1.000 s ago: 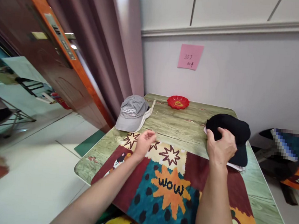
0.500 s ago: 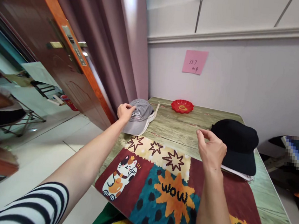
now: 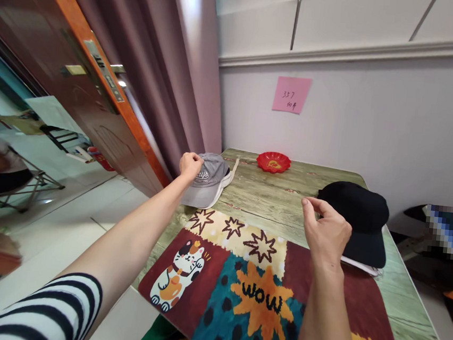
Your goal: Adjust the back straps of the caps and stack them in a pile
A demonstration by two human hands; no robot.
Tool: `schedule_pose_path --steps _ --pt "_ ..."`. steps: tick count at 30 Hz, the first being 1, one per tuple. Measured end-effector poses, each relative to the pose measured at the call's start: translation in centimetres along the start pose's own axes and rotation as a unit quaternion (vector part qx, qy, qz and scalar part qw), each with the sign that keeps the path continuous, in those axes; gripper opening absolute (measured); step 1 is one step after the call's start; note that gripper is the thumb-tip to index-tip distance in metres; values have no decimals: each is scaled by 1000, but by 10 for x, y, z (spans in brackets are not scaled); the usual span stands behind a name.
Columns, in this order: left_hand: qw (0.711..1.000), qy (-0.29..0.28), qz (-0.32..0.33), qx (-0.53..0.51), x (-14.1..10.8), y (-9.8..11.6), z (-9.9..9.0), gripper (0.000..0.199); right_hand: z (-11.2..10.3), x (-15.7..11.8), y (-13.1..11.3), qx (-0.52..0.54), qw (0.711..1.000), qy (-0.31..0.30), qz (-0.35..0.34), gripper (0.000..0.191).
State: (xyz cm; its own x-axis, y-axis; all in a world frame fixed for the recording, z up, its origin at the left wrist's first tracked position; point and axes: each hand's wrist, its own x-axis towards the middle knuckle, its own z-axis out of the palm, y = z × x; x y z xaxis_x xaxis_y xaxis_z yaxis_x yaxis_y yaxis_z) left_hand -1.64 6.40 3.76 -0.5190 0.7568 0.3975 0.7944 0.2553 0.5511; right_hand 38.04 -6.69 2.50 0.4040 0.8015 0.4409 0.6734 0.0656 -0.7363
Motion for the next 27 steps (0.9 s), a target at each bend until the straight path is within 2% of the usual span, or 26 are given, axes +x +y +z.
schedule_pose_path --steps 11,13,15,18,22,24,27 --pt "994 59 82 -45 -1 27 -48 13 6 -7 -10 34 998 -39 -20 46" --pt "986 78 121 -85 -5 38 -58 14 10 -9 -11 74 994 -74 -12 47" --pt "972 90 169 -137 -13 54 -68 15 15 -11 -14 152 978 -139 14 50" --pt "948 85 227 -207 -35 82 -81 12 21 -17 -20 300 918 -250 71 57" --pt "921 42 262 -287 -75 114 -88 9 30 -26 -28 453 814 -344 121 65" --pt "910 17 262 -322 -97 125 -86 8 35 -29 -32 510 768 -361 136 65" --pt "894 -21 246 -373 -125 134 -76 10 37 -33 -36 581 720 -342 167 53"
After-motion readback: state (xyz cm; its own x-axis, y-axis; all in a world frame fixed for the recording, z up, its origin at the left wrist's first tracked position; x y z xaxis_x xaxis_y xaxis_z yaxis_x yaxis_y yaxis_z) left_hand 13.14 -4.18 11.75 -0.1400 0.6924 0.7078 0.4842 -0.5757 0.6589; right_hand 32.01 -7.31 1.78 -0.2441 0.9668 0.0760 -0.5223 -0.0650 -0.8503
